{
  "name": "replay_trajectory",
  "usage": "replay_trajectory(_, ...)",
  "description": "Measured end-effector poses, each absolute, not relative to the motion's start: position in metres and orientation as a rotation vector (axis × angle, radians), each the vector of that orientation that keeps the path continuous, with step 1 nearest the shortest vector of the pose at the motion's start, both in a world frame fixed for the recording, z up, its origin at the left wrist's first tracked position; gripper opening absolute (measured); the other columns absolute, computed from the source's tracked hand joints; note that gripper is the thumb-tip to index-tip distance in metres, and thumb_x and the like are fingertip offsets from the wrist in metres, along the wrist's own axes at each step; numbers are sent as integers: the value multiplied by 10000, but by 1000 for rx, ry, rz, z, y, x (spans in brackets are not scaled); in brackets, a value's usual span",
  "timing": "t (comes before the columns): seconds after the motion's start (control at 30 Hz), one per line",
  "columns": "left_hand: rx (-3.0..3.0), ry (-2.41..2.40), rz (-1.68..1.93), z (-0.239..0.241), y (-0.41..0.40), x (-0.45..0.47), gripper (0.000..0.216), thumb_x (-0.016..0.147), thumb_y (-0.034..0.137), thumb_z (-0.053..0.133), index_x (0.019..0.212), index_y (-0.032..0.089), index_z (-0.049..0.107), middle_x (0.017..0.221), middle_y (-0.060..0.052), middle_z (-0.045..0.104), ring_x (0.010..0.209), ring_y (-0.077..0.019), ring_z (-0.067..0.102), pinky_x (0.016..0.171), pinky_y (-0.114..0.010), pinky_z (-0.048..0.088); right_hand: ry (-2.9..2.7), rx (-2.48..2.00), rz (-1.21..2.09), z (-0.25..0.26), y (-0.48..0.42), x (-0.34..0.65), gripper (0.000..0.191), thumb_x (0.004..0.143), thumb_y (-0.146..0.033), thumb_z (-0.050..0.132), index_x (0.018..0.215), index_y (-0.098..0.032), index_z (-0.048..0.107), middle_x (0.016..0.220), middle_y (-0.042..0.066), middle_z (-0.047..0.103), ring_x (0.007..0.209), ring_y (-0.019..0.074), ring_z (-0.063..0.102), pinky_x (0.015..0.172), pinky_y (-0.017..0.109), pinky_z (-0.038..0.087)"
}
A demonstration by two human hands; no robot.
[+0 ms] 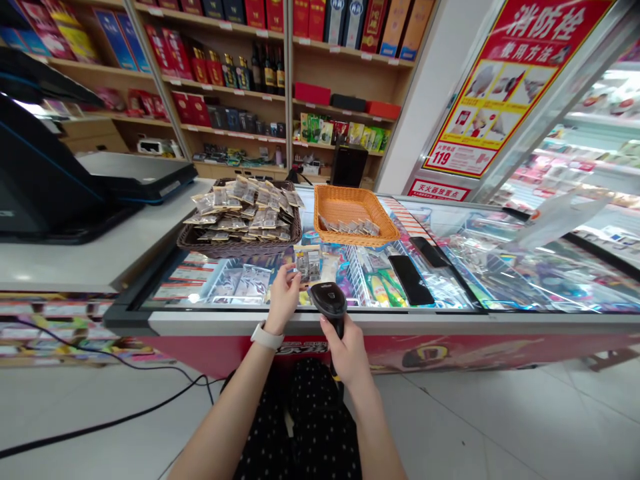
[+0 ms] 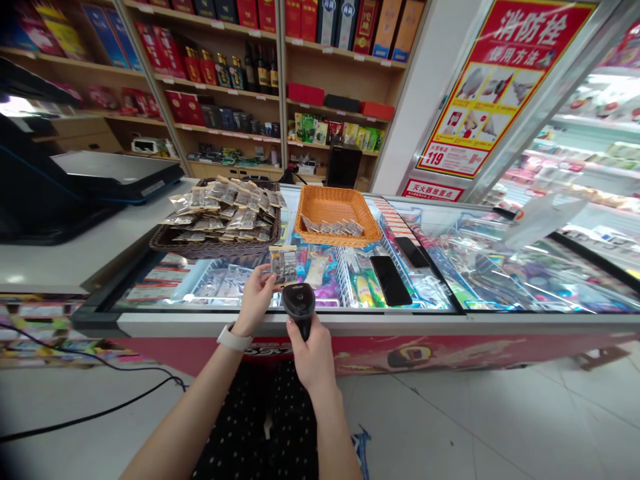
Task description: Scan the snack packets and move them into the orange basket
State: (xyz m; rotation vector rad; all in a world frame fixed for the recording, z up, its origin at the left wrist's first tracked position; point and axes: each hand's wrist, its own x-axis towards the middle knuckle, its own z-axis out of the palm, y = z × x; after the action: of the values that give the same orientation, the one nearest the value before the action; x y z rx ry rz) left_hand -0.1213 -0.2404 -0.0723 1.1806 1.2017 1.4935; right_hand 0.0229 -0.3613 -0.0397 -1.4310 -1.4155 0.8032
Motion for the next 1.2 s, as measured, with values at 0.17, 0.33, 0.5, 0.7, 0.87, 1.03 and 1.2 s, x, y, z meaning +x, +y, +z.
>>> replay_trajectory(0.17,1194,1225,1484,-75,-240,-122,363,833,373,623,1126,184,525,813,-10,659,669,-162,685,639,-305,608,-1428,-1467,778,-38,-361,24,386,950,-460,569,1098,-140,727,933,119,795,895,304,711,802,341,502)
replay_trajectory(0.33,1221,1236,1473,-76,-239,-122,359,841,369,616,1135,185,524,815,-7,656,666,-167,693,641,-307,605,-1415,-1446,772,-41,-360,22,403,940,-479,567,1092,-147,737,926,116,799,883,306,714,788,341,501)
replay_trajectory(0.5,1219,1224,1463,-76,-239,-123,370,848,380,614,1147,184,518,830,-17,656,707,-183,710,630,-301,598,-1393,-1438,774,-42,-359,21,420,930,-498,561,1080,-149,740,880,102,797,845,301,712,760,340,500)
replay_trajectory(0.7,1216,1238,1493,-73,-242,-122,384,835,404,636,1136,191,532,849,-24,670,707,-179,702,656,-315,610,-1325,-1429,777,-42,-359,22,414,920,-502,581,1064,-149,744,868,95,793,806,283,711,759,336,507)
replay_trajectory(0.87,1197,1139,1526,-40,-220,-119,402,818,390,679,1142,184,556,853,-23,682,740,-174,692,682,-331,627,-1240,-1406,769,-41,-358,29,424,921,-533,582,1034,-161,750,877,88,784,833,284,711,770,329,508)
replay_trajectory(1.03,1061,921,1410,15,-164,-88,308,825,219,709,1110,158,609,899,-31,690,789,-128,693,879,-356,611,-1181,-1347,765,-43,-358,32,429,922,-536,594,1062,-160,747,930,102,793,902,300,714,820,336,512)
replay_trajectory(1.2,959,715,1157,37,-112,-26,144,821,26,629,929,108,677,910,-83,713,860,-137,697,1042,-362,520,-1176,-1367,796,-46,-362,35,449,922,-564,586,1034,-162,751,907,107,792,903,303,724,806,328,518)
